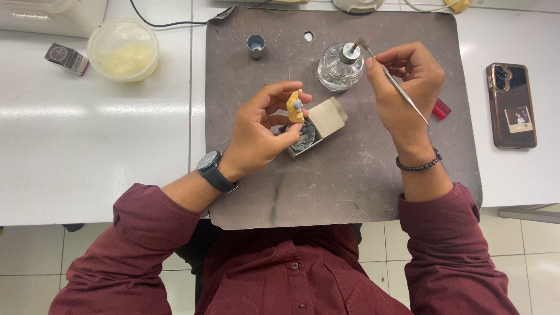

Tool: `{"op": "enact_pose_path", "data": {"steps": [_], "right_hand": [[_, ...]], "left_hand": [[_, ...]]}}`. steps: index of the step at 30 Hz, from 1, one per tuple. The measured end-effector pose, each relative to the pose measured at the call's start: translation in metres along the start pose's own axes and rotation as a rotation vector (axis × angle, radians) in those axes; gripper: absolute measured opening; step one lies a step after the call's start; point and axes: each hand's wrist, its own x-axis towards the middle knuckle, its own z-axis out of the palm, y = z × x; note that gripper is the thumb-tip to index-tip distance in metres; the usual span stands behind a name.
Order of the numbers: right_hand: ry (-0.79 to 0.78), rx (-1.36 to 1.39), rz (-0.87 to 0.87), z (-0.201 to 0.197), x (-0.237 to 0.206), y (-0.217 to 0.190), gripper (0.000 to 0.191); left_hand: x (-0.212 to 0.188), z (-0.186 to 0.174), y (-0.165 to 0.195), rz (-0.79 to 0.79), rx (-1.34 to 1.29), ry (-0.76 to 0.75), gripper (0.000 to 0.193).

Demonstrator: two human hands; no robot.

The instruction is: The person holds a yellow dental arch model in one hand and uses a metal wax carving instrument to add and shape wax on the teeth of the model, repeatedly dipping the instrument tip near a lit alcohol lamp and into a small box of dark wax while rotating the model to work different areas.

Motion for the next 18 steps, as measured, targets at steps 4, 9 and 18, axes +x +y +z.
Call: {"op": "enact_pose_path", "data": {"steps": [4, 9, 18], "right_hand": [[0.007, 0.006, 0.010, -0.001, 0.004, 0.005, 0.014], [-0.263, 0.326, 0.076, -0.006, 0.009, -0.015, 0.018], [-0.749, 0.148, -0.172, 0.015, -0.004, -0.054, 0.019]], "left_hand": [[0.005, 0.003, -0.006, 0.020, -0.023, 0.023, 0.057], [0.007, 0.002, -0.015, 0.054, -0.028, 0.179, 0.059], [0.003, -0.005, -0.022, 0.077, 0.015, 0.245, 0.060]]}}
